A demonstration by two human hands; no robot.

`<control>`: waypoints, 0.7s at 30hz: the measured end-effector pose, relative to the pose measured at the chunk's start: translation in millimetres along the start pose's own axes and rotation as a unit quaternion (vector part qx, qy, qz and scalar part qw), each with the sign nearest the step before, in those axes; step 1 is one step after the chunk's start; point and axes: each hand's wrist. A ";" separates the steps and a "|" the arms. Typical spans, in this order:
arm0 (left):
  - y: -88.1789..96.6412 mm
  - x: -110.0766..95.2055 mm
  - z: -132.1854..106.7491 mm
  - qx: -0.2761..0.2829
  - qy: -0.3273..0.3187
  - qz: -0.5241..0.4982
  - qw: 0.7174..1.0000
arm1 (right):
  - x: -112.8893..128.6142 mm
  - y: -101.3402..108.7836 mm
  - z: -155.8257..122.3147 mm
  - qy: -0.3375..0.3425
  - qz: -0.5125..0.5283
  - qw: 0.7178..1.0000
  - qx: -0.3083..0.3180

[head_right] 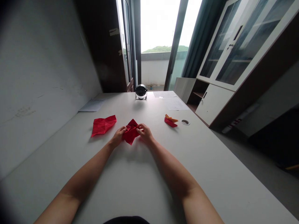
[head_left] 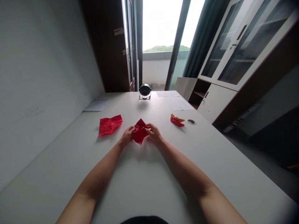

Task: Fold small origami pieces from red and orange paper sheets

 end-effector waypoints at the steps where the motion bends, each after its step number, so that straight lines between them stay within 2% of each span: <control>1: 0.3 0.2 0.2 -0.001 0.002 0.001 1.000 | 0.1 -0.2 0.2 0.009 -0.010 1.000 -0.003; 7: 2.1 2.9 1.4 0.006 0.000 0.003 1.000 | -4.7 -0.3 2.2 0.032 -0.028 0.999 -0.019; 13: 3.8 4.0 1.2 0.025 -0.008 -0.005 1.000 | -11.7 1.3 4.3 0.018 -0.018 0.999 -0.038; 21: 2.7 4.5 1.6 0.021 -0.006 0.027 0.999 | -10.0 -0.1 4.2 0.029 -0.032 0.998 -0.036</control>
Point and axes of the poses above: each hand's wrist, its own z-axis towards the middle knuckle, its own y-axis out of the back of the hand, x = y × z, and after that the axes turned 8 degrees about -z, right-handed
